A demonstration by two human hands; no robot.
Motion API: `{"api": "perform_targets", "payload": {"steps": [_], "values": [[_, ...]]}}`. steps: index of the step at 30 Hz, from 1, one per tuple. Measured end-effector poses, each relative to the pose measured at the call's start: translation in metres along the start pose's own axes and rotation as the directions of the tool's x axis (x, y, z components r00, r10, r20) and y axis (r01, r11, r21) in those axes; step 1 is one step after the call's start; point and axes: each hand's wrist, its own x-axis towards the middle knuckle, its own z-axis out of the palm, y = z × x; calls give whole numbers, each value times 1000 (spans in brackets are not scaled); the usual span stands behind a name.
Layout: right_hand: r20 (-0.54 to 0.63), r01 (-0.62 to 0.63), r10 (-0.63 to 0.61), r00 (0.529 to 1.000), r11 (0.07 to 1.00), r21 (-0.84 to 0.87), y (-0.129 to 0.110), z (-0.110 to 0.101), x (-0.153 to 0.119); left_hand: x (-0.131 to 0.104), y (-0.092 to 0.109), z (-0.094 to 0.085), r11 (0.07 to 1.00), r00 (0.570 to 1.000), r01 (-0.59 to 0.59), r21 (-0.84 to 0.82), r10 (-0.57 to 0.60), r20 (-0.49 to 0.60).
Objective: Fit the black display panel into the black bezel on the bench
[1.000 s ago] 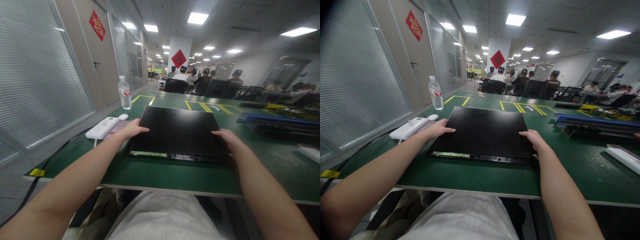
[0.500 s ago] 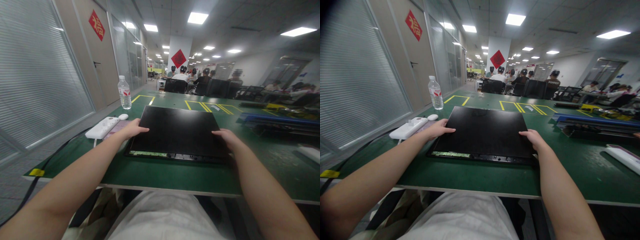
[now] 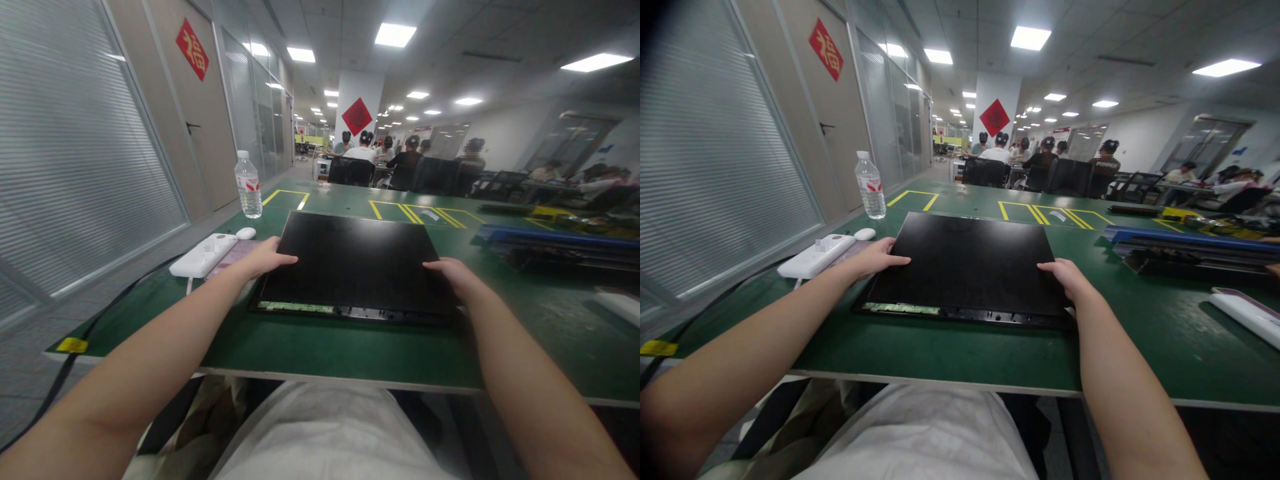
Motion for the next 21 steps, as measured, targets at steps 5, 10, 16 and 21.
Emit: {"api": "perform_targets", "payload": {"steps": [5,10,16,21], "values": [[30,-32,31,999,998,53,-5,3,-8,0,0,1,999,1000,-9,37,8,26],[53,-61,56,997,995,81,-11,5,-19,2,-2,1,997,999,-34,74,31,32],[68,-72,67,995,994,80,-17,5,-31,4,-4,-1,997,999,-36,70,34,22],[93,-74,68,993,995,67,-14,3,-27,3,-5,1,996,999,-48,77,48,11]]}}
